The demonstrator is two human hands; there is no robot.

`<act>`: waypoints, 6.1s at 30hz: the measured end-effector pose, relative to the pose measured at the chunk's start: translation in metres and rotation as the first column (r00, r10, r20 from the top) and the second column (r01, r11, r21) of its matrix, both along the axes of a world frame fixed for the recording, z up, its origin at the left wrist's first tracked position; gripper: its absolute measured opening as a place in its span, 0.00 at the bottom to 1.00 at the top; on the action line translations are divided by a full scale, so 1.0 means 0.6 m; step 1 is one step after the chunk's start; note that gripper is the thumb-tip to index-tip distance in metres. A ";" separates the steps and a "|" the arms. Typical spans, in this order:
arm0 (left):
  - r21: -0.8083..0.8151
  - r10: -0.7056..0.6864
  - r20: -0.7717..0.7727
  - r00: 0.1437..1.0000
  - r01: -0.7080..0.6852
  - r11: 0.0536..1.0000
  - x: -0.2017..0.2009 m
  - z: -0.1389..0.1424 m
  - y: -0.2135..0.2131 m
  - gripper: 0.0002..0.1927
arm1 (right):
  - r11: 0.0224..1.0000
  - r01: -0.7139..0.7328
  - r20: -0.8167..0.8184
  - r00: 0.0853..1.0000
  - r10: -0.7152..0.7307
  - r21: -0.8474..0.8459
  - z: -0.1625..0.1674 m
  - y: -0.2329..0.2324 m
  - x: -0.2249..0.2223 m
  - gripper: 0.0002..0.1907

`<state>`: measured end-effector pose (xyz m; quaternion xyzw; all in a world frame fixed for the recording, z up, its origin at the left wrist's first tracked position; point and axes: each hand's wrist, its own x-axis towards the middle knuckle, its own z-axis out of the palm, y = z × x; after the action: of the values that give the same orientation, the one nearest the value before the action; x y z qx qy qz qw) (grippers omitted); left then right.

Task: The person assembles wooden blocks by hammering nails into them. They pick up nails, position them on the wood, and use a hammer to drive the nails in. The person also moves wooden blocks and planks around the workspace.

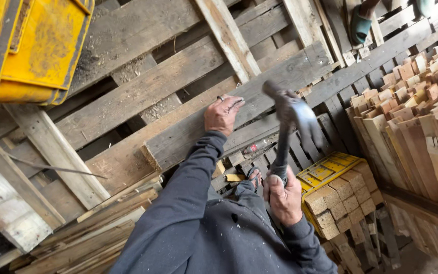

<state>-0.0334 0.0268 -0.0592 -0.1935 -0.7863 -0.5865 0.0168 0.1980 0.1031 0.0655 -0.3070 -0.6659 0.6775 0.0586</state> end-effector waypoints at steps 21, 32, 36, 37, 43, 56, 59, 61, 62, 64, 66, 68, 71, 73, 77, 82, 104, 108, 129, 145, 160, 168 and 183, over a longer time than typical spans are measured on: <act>0.269 0.330 0.295 0.897 -0.409 0.872 -0.016 -0.009 0.002 0.10 | 0.941 -0.200 0.432 0.899 0.066 0.273 0.042 0.035 -0.085 0.18; 0.378 0.283 0.443 0.850 -0.464 0.801 -0.021 -0.003 0.001 0.11 | 0.735 -0.050 -0.267 0.913 0.308 0.677 0.057 0.071 -0.107 0.24; 0.332 0.330 0.324 0.887 -0.433 0.838 -0.026 -0.009 0.009 0.12 | 0.949 -0.213 0.381 0.918 0.112 0.234 0.026 0.051 -0.099 0.13; 0.394 0.314 0.344 0.885 -0.440 0.807 -0.026 -0.010 0.011 0.12 | 0.966 -0.168 0.284 0.953 0.108 0.196 0.049 0.072 -0.104 0.13; 0.411 0.360 0.339 0.869 -0.481 0.775 -0.011 -0.010 -0.023 0.12 | 0.956 -0.274 -0.768 0.589 0.249 0.100 0.225 0.202 -0.116 0.14; 0.223 0.404 0.271 0.874 -0.465 0.857 0.001 -0.012 -0.069 0.12 | 0.986 -0.059 0.286 0.958 0.012 0.155 0.016 0.033 -0.044 0.22; 0.346 0.336 0.310 0.890 -0.434 0.831 -0.013 0.002 -0.082 0.10 | 0.996 0.009 -0.202 0.979 0.009 0.086 0.027 0.049 -0.013 0.21; 0.552 0.083 0.654 0.752 -0.550 0.627 -0.017 0.013 -0.109 0.08 | 0.994 -0.093 -0.422 0.900 0.105 0.050 0.020 0.044 -0.005 0.24; 0.611 -0.062 0.739 0.671 -0.629 0.480 -0.029 0.015 -0.136 0.07 | 0.992 -0.118 -0.427 0.895 0.130 0.054 0.007 0.037 -0.005 0.24; 0.647 -0.104 0.719 0.687 -0.609 0.459 -0.035 0.016 -0.228 0.05 | 0.982 -0.183 -0.453 0.873 0.181 0.040 -0.032 0.020 -0.010 0.23; 0.628 -0.119 0.746 0.655 -0.631 0.456 0.003 0.013 -0.312 0.05 | 0.970 -0.225 -0.074 0.970 0.232 0.095 -0.072 0.009 -0.004 0.19; 0.595 -0.077 0.770 0.634 -0.668 0.448 0.038 0.010 -0.404 0.07 | 0.963 -0.244 0.194 0.956 0.220 0.113 -0.100 0.008 0.006 0.18; 0.355 0.161 0.812 0.561 -0.694 0.627 0.095 0.001 -0.471 0.08 | 0.965 -0.244 0.357 0.914 0.194 0.100 -0.100 0.017 0.026 0.19; 0.322 0.232 0.696 0.680 -0.584 0.745 0.119 -0.003 -0.490 0.10 | 0.959 -0.259 0.326 0.922 0.210 0.113 -0.079 0.016 0.030 0.18; -0.276 0.244 0.373 0.895 -0.144 0.950 0.117 -0.009 -0.511 0.35 | 0.952 -0.304 0.300 0.912 0.279 0.037 -0.044 -0.024 -0.006 0.16; -0.618 0.072 0.299 0.952 0.136 0.774 0.052 -0.002 -0.516 0.73 | 0.936 -0.347 0.337 0.875 0.348 -0.066 -0.067 -0.107 -0.076 0.15; -0.352 -0.129 0.452 0.883 0.309 0.883 0.012 -0.078 -0.463 0.74 | 0.943 -0.334 0.474 0.829 0.297 -0.007 -0.096 -0.151 -0.089 0.16; -0.480 -0.013 0.548 0.836 0.327 0.814 0.028 -0.049 -0.473 0.73 | 0.893 -0.448 0.454 0.805 0.383 0.042 -0.095 -0.123 -0.099 0.17; -0.433 0.452 0.530 0.717 -0.229 0.872 0.057 0.019 -0.426 0.16 | -0.115 -0.567 0.542 0.680 0.494 0.816 -0.021 -0.119 -0.375 0.20; -0.453 0.457 0.444 0.770 -0.247 0.857 0.063 -0.012 -0.418 0.16 | -0.280 -0.864 0.865 0.285 0.414 0.418 -0.138 -0.235 -0.273 0.40; -0.422 0.499 0.385 0.776 -0.332 0.843 0.080 0.019 -0.402 0.18 | -0.114 -0.846 0.689 0.338 0.641 0.521 -0.197 -0.206 -0.325 0.37; -0.365 0.482 0.386 0.787 -0.350 0.863 0.080 0.019 -0.412 0.32 | -0.056 -0.827 0.607 0.363 0.707 0.560 -0.171 -0.206 -0.321 0.38; 0.437 -0.322 0.886 0.334 -0.833 0.338 0.083 -0.046 -0.505 0.16 | 0.171 -0.780 0.265 0.397 0.879 0.602 -0.023 -0.180 -0.177 0.18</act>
<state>0.0165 -0.2761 -0.0868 0.3688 -0.2189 -0.8838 -0.1872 0.0916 -0.0050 0.0519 0.1974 -0.9029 0.3414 -0.1710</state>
